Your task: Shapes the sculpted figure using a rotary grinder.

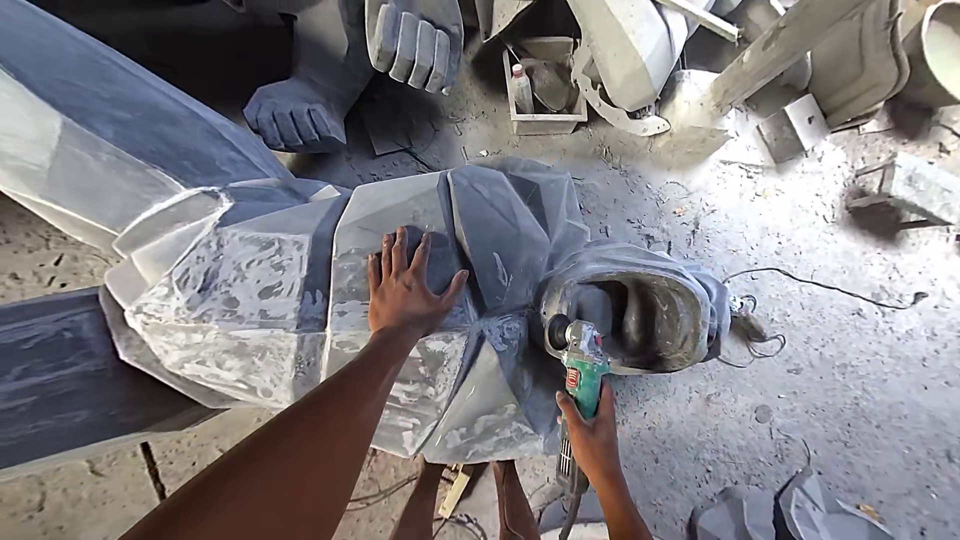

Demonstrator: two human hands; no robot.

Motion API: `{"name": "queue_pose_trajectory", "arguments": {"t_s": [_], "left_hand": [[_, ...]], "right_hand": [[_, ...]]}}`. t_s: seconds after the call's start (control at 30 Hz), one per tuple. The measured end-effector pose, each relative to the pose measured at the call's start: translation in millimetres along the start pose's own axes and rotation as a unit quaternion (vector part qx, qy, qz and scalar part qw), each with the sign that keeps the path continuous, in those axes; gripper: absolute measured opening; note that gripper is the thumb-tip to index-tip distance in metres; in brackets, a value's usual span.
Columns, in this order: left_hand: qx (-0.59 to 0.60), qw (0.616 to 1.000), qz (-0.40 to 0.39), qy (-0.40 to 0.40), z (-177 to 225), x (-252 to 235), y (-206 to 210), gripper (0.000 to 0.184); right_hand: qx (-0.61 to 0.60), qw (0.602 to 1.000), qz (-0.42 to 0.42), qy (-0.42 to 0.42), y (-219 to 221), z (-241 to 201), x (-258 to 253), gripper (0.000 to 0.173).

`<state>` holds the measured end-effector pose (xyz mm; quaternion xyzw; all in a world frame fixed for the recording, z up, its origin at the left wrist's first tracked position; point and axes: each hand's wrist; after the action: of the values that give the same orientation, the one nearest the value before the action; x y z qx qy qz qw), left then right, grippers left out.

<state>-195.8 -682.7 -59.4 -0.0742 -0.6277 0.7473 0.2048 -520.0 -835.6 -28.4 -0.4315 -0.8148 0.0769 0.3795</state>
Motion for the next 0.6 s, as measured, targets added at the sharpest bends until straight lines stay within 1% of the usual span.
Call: {"name": "queue_pose_trajectory", "arguments": {"t_s": [0.07, 0.13, 0.23, 0.3, 0.4, 0.47, 0.6], "left_hand": [[-0.001, 1.000, 0.002, 0.003, -0.9, 0.6, 1.3, 0.102], [-0.003, 1.000, 0.012, 0.006, -1.7, 0.7, 3.4, 0.101], [-0.004, 1.000, 0.016, 0.006, -1.2, 0.2, 3.8, 0.100], [-0.005, 1.000, 0.021, 0.007, -2.0, -1.1, 4.3, 0.100], [-0.007, 1.000, 0.016, 0.005, -2.9, 0.6, 5.9, 0.099], [-0.007, 1.000, 0.016, 0.004, -2.7, -0.5, 5.8, 0.099], [-0.005, 1.000, 0.013, 0.004, -0.8, 0.7, 4.6, 0.100]], "right_hand": [[0.011, 1.000, 0.006, -0.004, 2.9, -2.3, -2.4, 0.075], [0.012, 1.000, 0.005, 0.000, 4.8, 1.9, 2.5, 0.078], [-0.022, 1.000, 0.001, 0.018, 4.4, 10.5, 17.7, 0.079], [-0.080, 0.995, -0.013, 0.052, 1.6, 5.9, 21.3, 0.079], [-0.163, 0.978, -0.062, 0.118, -7.9, -13.0, 10.9, 0.075], [-0.183, 0.968, -0.083, 0.147, -11.8, -28.2, -1.5, 0.068], [-0.199, 0.960, -0.076, 0.181, -12.0, -40.0, -14.9, 0.061]]}}
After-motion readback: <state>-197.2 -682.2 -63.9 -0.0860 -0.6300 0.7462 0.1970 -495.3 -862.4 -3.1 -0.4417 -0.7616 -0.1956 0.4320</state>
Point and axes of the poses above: each hand's wrist, its own x-axis away from the middle knuckle, its own y-axis out of the palm, z = x × y, and after that the axes turned 6 degrees about z, right-handed
